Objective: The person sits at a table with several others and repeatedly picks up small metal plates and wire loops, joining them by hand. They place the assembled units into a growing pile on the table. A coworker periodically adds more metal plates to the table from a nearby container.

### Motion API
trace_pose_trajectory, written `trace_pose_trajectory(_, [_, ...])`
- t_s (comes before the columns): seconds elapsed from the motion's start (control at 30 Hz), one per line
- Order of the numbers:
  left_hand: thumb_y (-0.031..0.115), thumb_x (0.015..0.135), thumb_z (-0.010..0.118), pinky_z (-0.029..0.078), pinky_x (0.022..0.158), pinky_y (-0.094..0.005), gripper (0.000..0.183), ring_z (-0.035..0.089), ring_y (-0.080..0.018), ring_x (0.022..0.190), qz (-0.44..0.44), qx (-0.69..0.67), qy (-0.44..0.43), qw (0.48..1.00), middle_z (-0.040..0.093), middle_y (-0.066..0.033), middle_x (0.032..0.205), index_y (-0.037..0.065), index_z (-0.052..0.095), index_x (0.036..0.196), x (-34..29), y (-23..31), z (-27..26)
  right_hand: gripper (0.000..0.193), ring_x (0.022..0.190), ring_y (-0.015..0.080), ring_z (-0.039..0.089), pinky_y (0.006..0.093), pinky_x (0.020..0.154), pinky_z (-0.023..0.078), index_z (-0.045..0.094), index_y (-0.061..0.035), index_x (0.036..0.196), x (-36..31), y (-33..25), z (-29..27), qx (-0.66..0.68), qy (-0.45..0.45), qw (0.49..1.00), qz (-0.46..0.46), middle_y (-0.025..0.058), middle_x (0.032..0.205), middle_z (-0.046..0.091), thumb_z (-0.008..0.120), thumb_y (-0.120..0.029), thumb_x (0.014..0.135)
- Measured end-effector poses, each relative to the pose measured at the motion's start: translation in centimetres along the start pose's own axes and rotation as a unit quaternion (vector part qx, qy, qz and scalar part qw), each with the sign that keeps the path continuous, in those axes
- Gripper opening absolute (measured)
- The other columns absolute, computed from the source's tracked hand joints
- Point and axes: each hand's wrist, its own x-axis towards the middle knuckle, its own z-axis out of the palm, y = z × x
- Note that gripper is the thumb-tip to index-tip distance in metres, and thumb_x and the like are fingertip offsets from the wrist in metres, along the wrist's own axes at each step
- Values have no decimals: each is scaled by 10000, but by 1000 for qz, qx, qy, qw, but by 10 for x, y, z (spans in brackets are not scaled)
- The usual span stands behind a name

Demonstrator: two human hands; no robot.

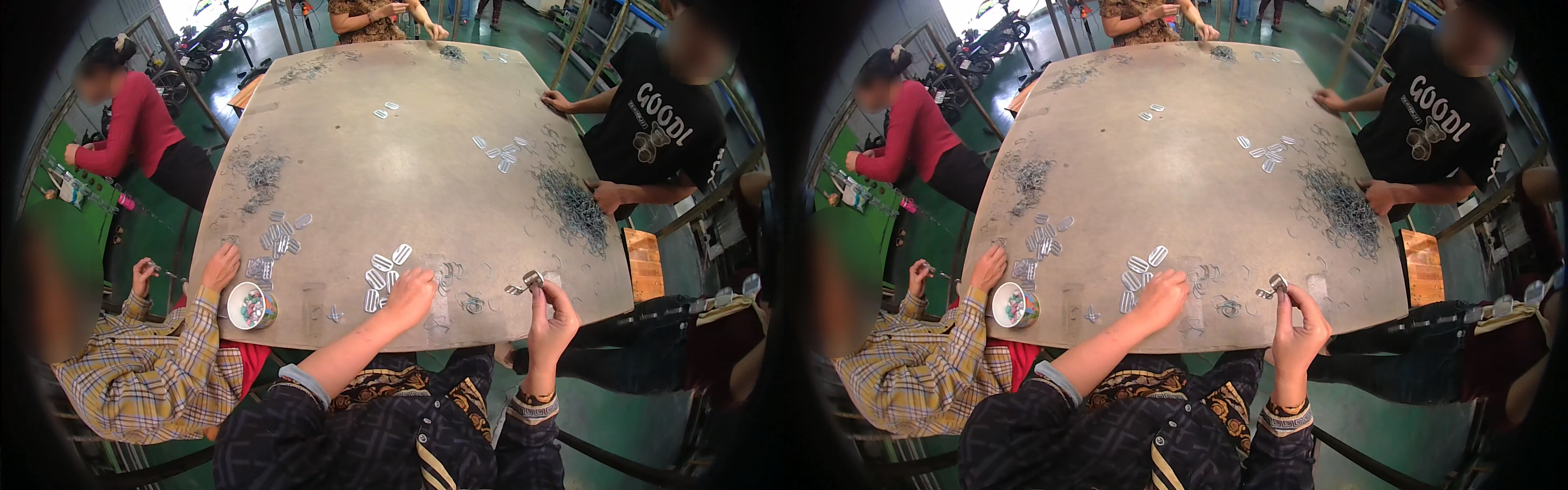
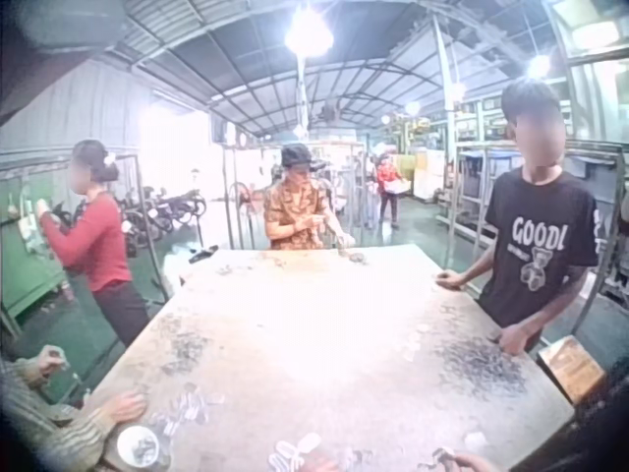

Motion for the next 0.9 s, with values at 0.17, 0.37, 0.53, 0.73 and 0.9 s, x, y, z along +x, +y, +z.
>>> trace_pose_trajectory(0.17, [87,735,667,524,779,-408,76,628,-294,901,27,-15,-67,997,635,-110,875,35,690,786,-4,-7,-10,108,731,163,679,267,695,514,697,22,923,-5,-2,-7,-20,6,1000,-22,109,819,715,715,46,819])
trace_pose_trajectory(0.37, [69,698,650,564,687,-419,85,668,-328,803,-55,87,-90,991,658,-160,831,27,701,750,5,30,3,128,734,225,678,297,681,505,696,10,917,-16,-1,9,-11,-14,999,-50,131,817,702,718,54,799])
trace_pose_trajectory(0.53, [76,743,639,574,627,-394,118,690,-296,768,-57,89,-127,986,698,-152,819,6,725,784,18,35,1,149,745,250,686,305,677,511,695,11,916,-21,-7,20,9,-45,997,-62,142,821,701,715,67,778])
trace_pose_trajectory(0.73, [36,775,708,541,619,-345,37,696,-253,724,-142,-291,-5,946,711,-140,846,7,700,796,4,14,-48,158,758,245,694,311,687,523,704,-3,917,-30,-14,31,39,-81,995,-51,134,831,712,716,65,775])
trace_pose_trajectory(0.9, [10,757,775,499,668,-294,129,637,-183,743,-68,-485,159,857,673,-73,824,24,697,859,-18,45,-94,161,759,258,696,319,683,529,708,-17,908,-37,-26,49,72,-132,987,-57,127,829,714,730,50,763])
